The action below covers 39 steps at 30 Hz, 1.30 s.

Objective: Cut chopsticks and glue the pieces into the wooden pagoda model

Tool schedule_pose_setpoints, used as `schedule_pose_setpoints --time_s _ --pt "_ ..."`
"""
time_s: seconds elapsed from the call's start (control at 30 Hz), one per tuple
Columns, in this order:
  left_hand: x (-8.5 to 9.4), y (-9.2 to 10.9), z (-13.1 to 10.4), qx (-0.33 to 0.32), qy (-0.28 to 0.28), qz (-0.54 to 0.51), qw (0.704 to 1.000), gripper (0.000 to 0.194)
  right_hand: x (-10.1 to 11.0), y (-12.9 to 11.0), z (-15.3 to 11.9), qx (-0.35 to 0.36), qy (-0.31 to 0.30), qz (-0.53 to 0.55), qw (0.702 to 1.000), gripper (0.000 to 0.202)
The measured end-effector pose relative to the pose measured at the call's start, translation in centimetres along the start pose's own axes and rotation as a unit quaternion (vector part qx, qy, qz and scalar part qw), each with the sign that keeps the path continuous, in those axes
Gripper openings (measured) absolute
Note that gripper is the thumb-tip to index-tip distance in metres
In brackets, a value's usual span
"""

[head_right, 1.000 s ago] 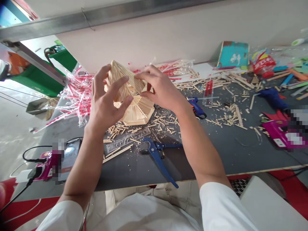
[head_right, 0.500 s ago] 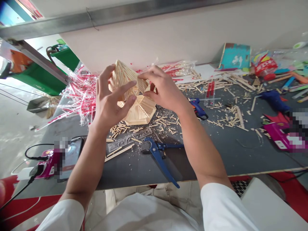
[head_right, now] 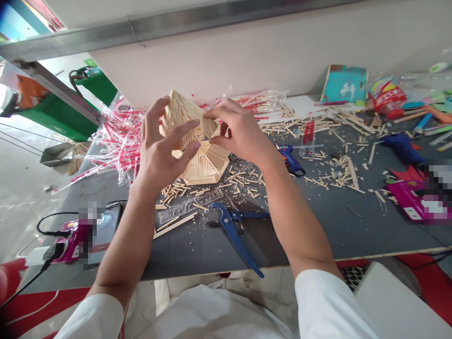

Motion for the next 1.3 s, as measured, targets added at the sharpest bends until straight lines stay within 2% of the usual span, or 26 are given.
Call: schedule_pose_setpoints --time_s 0.6,0.9,1.07,1.3 --pt "0.03 0.33 -0.12 -0.004 0.017 0.007 1.000 0.038 -0.57 0.41 -0.04 0.011 0.015 -0.032 0.999 0.043" --pt "-0.11 0.21 -0.06 -0.002 0.005 0.018 1.000 0.039 -0.77 0.48 -0.13 0.022 0.015 -0.043 0.999 0.046" --pt "0.10 0.55 0.02 -0.009 0.005 0.032 0.999 0.034 -0.74 0.52 -0.13 0.010 0.014 -0.031 0.999 0.044" --pt "-0.11 0.35 0.06 0.014 -0.014 0.024 1.000 0.037 -0.79 0.59 0.01 -0.020 0.004 -0.026 0.999 0.045"
Point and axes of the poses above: each hand's wrist, its own z-axis towards the middle knuckle, its own x-axis out of the back of the hand, y = z × x, the point moved 7 cm from there along z, towards the middle knuckle, and after that the axes turned 11 degrees about y, right-handed, at the moved point
